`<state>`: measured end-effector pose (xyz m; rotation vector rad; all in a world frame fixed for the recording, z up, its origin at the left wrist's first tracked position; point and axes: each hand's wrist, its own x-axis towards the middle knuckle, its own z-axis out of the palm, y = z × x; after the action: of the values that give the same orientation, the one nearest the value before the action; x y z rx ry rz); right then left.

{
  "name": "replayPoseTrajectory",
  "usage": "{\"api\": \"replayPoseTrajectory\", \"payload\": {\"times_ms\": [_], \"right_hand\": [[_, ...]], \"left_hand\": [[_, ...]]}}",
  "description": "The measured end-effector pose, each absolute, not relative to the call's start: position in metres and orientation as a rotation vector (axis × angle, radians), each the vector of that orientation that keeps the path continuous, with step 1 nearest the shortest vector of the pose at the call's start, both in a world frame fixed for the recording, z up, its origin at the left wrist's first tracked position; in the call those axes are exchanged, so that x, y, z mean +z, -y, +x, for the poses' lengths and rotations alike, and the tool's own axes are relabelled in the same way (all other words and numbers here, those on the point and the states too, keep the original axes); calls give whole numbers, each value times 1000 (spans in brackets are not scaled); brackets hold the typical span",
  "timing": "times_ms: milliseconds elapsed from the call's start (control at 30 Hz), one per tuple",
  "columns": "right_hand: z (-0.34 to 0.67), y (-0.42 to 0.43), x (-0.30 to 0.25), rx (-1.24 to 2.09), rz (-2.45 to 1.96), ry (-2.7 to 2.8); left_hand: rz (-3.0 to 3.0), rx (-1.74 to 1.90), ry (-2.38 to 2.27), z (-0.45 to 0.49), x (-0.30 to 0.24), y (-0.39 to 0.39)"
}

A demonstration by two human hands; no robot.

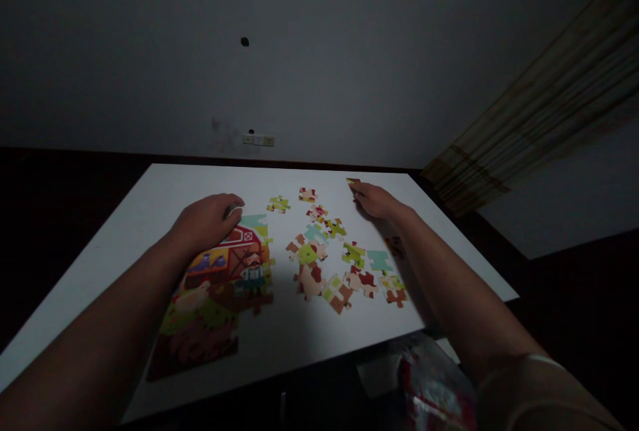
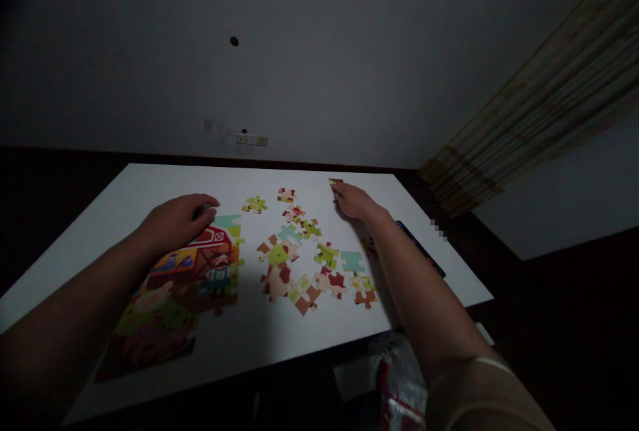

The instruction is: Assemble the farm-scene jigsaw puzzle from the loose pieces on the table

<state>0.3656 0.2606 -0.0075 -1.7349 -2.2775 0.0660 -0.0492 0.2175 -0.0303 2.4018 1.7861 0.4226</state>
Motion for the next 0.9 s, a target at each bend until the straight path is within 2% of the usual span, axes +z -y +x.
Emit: {"api": "replayPoseTrajectory", "payload": {"times_ms": [133,333,600,900], "right_hand": [[374,-238,7,252,-1642,2438],[386,-254,23,104,-1821,2125],[346,-265,28,473,-1772,2364],[330,-264,21,614,-1857,2408]], "left_hand": [[2406,411,-1785,-49,-31,-218],[2409,410,-1789,-49,-31,-218],[2420,412,-1786,-50,-33,-220],[2422,436,-1783,-48,-32,-213]]}}
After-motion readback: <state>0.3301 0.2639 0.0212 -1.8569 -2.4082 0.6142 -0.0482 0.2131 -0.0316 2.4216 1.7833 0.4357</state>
